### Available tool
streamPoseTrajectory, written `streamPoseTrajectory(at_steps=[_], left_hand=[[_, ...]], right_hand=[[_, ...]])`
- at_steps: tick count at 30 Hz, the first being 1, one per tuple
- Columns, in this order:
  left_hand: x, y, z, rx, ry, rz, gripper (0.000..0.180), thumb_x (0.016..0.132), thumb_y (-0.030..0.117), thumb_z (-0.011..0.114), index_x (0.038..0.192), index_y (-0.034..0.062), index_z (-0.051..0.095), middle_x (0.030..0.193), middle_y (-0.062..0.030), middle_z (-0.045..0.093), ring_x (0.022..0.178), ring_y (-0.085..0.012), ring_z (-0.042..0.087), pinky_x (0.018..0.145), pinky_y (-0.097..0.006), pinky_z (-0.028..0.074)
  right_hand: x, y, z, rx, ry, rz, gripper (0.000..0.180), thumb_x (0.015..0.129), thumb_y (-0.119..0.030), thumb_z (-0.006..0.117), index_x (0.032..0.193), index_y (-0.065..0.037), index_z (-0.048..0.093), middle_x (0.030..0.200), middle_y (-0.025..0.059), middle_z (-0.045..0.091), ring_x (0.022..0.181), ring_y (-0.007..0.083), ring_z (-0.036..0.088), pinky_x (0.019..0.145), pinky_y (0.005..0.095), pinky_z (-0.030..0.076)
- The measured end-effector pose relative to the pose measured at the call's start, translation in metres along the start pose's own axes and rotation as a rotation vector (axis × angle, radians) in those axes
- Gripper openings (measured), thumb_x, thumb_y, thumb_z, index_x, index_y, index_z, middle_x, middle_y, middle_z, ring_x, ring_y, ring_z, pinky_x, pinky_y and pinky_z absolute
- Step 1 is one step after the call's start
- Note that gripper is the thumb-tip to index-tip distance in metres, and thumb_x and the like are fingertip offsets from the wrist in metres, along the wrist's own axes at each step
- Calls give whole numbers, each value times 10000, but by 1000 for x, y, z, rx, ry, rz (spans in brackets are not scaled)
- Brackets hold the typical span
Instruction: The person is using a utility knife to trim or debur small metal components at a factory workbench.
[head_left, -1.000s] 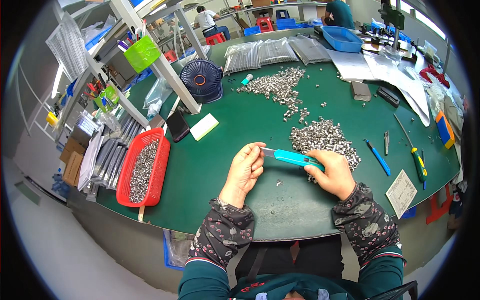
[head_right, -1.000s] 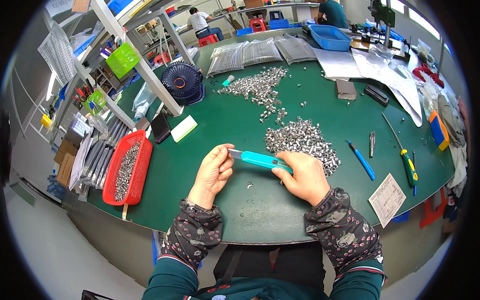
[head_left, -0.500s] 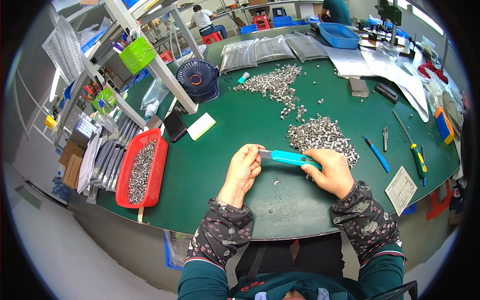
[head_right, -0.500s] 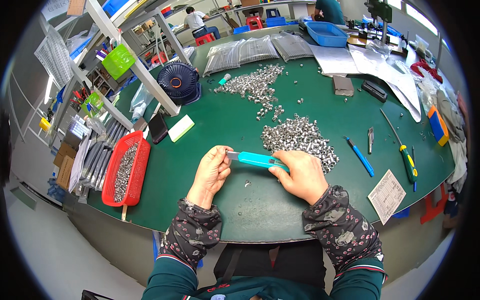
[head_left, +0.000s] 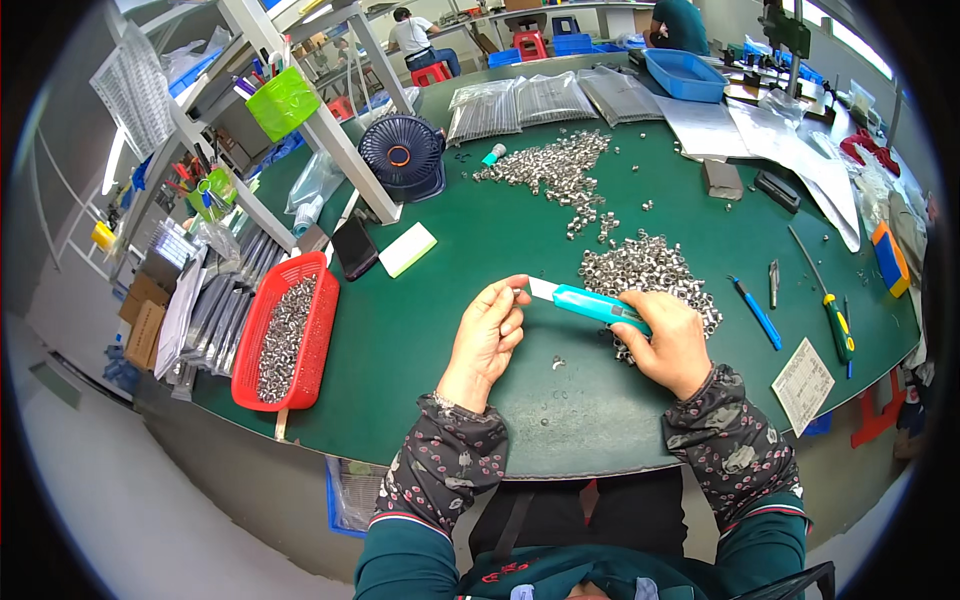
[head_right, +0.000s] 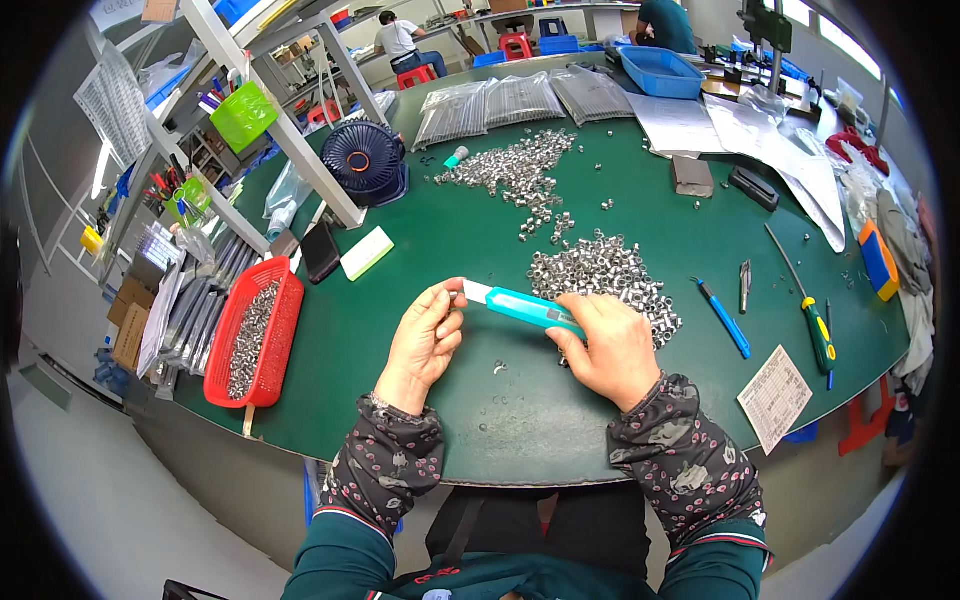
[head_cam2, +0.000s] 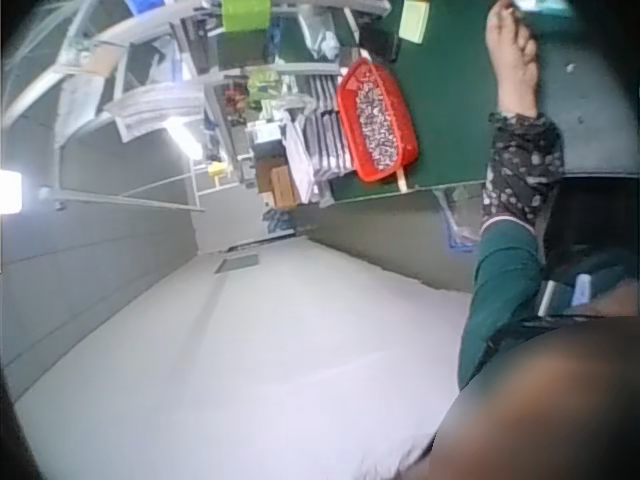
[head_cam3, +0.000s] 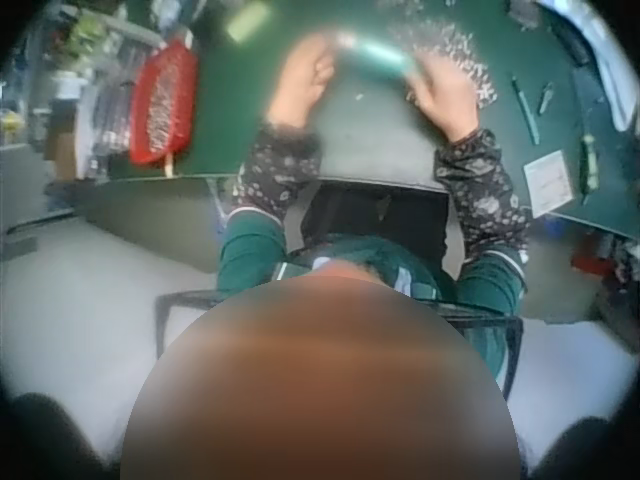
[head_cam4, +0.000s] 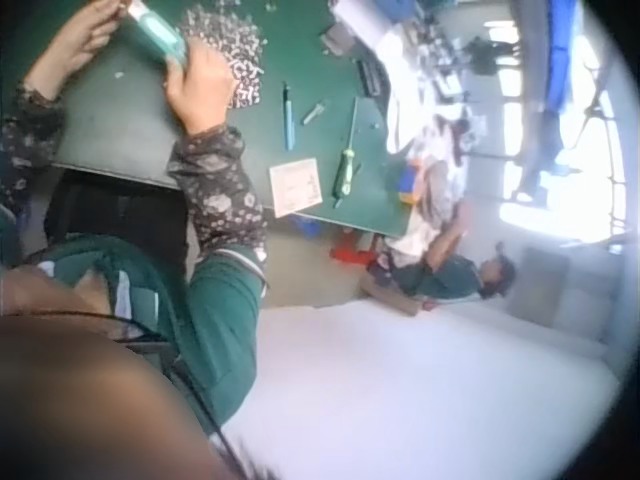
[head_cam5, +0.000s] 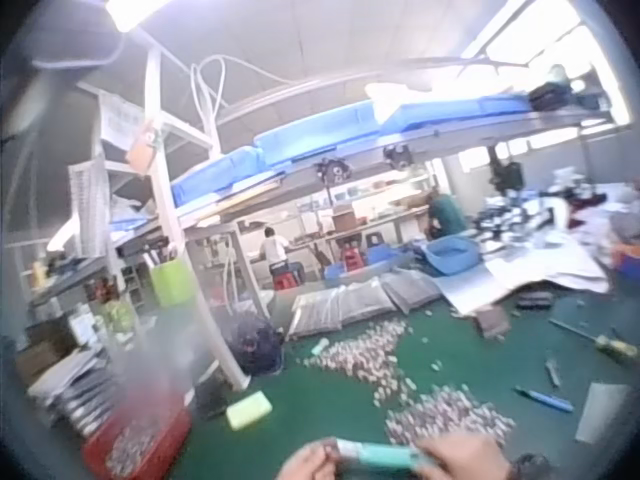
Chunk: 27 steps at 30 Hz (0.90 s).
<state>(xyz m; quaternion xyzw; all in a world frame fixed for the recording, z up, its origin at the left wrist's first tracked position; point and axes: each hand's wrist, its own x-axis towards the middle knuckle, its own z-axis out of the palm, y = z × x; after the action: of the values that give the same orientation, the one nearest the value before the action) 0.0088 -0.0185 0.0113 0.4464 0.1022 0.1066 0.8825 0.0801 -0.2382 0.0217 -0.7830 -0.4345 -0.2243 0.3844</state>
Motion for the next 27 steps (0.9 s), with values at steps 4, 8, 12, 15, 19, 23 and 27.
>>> streamPoseTrajectory(at_steps=[4, 8, 12, 15, 19, 23, 27], left_hand=[[1, -2, -3, -35, -24, 21, 130, 906, 125, 488, 983, 28, 529, 829, -46, 536, 503, -28, 344, 370, -143, 251], [3, -4, -8, -25, -58, 56, 101, 893, 101, 506, 975, 42, 515, 826, -42, 530, 518, -38, 353, 371, -144, 250], [3, -4, -6, -19, -53, 48, 107, 895, 107, 505, 977, 41, 520, 823, -39, 526, 517, -37, 353, 371, -145, 250], [3, -4, -7, -18, -59, 49, 112, 894, 110, 507, 980, 39, 523, 817, -35, 519, 517, -36, 354, 371, -146, 250], [2, -4, -6, 34, -53, 71, 123, 893, 113, 511, 986, 34, 525, 804, -22, 503, 515, -30, 351, 373, -145, 247], [-1, -2, 4, 167, 11, 128, 147, 890, 108, 517, 1010, 28, 541, 766, 8, 487, 504, -14, 330, 381, -143, 233], [-1, -4, 0, 285, -4, 161, 154, 887, 107, 523, 1013, 28, 562, 701, 42, 465, 482, -2, 298, 386, -149, 216]], right_hand=[[0, -1, 0, 8, -45, 27, 258, 727, -189, 657, 930, -51, 579, 715, 89, 575, 664, 269, 563, 571, 372, 440], [0, -1, 0, 20, -64, 40, 259, 730, -200, 654, 930, -52, 581, 720, 90, 578, 667, 272, 564, 575, 373, 443], [-1, 1, 0, 63, -83, 54, 256, 731, -204, 652, 924, -49, 585, 719, 95, 582, 666, 279, 568, 580, 377, 447], [-1, 1, 0, 87, -105, 69, 255, 730, -204, 651, 922, -49, 587, 714, 100, 584, 663, 284, 570, 579, 384, 447], [-1, 1, -1, 106, -145, 99, 252, 735, -209, 642, 930, -60, 589, 697, 105, 583, 659, 294, 572, 573, 393, 446], [0, 1, -1, 131, -183, 138, 241, 750, -224, 625, 932, -69, 596, 687, 108, 588, 650, 298, 577, 572, 391, 446], [2, 0, -4, 232, -289, 301, 241, 765, -245, 610, 925, -65, 605, 683, 112, 597, 635, 288, 586, 574, 386, 448]])
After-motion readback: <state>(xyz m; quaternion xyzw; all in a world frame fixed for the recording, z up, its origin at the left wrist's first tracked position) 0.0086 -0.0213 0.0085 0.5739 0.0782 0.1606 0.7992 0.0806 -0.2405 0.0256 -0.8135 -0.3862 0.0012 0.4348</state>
